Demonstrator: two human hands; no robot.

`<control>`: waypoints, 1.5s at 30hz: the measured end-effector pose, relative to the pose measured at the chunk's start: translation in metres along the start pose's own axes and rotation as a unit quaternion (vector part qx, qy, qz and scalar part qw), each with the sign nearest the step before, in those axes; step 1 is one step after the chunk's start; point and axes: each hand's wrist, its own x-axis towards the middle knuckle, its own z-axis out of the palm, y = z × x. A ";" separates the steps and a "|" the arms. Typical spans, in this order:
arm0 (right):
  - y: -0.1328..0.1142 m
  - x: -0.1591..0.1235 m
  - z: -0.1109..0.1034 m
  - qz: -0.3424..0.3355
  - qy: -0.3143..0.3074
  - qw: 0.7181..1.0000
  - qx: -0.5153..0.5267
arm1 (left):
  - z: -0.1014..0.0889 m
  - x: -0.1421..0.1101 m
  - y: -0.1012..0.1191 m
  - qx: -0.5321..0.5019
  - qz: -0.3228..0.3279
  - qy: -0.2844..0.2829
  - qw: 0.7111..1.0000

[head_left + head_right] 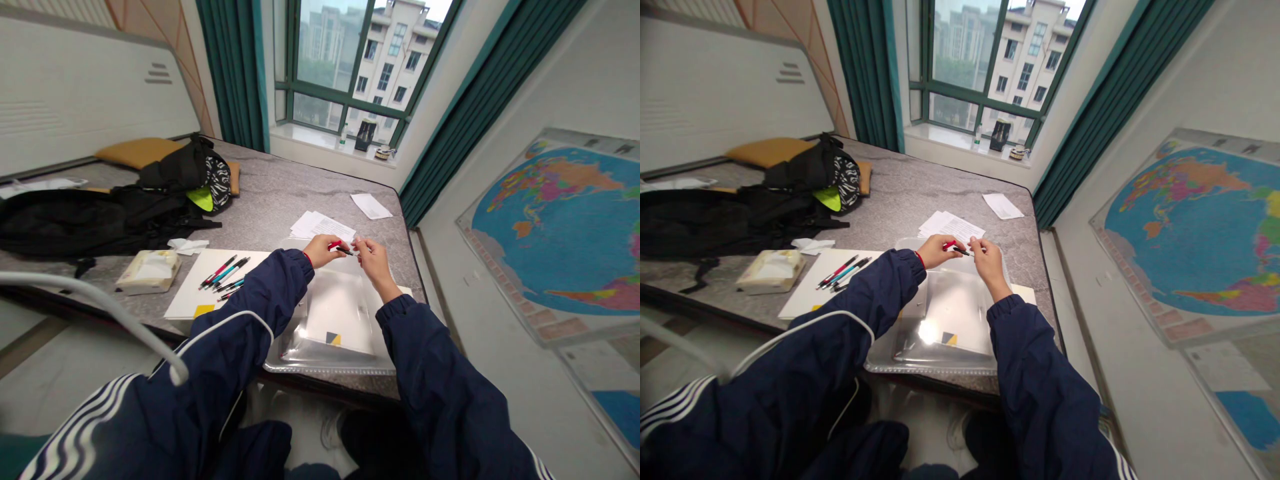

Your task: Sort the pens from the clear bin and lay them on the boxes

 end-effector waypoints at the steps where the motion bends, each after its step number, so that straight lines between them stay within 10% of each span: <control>1: 0.000 0.000 0.001 0.002 -0.001 1.000 0.009 | 0.001 -0.001 0.000 0.001 -0.004 -0.019 1.000; 14: -0.019 -0.008 0.008 0.015 -0.057 0.994 0.090 | 0.007 -0.008 0.002 0.013 -0.010 -0.139 0.990; 22: -0.030 -0.023 -0.002 -0.083 0.169 0.980 -0.060 | 0.001 -0.007 -0.003 0.079 -0.027 -0.062 0.995; 30: -0.052 -0.081 0.035 -0.226 -0.104 0.957 -0.150 | 0.002 -0.010 -0.003 0.095 0.011 -0.044 0.994; 41: -0.022 -0.114 0.080 -0.245 -0.525 0.788 -0.209 | 0.006 -0.004 -0.003 0.099 0.002 -0.036 0.994; 45: -0.009 -0.122 0.091 -0.245 -0.584 0.748 -0.198 | 0.006 -0.002 -0.004 0.111 -0.010 -0.046 0.993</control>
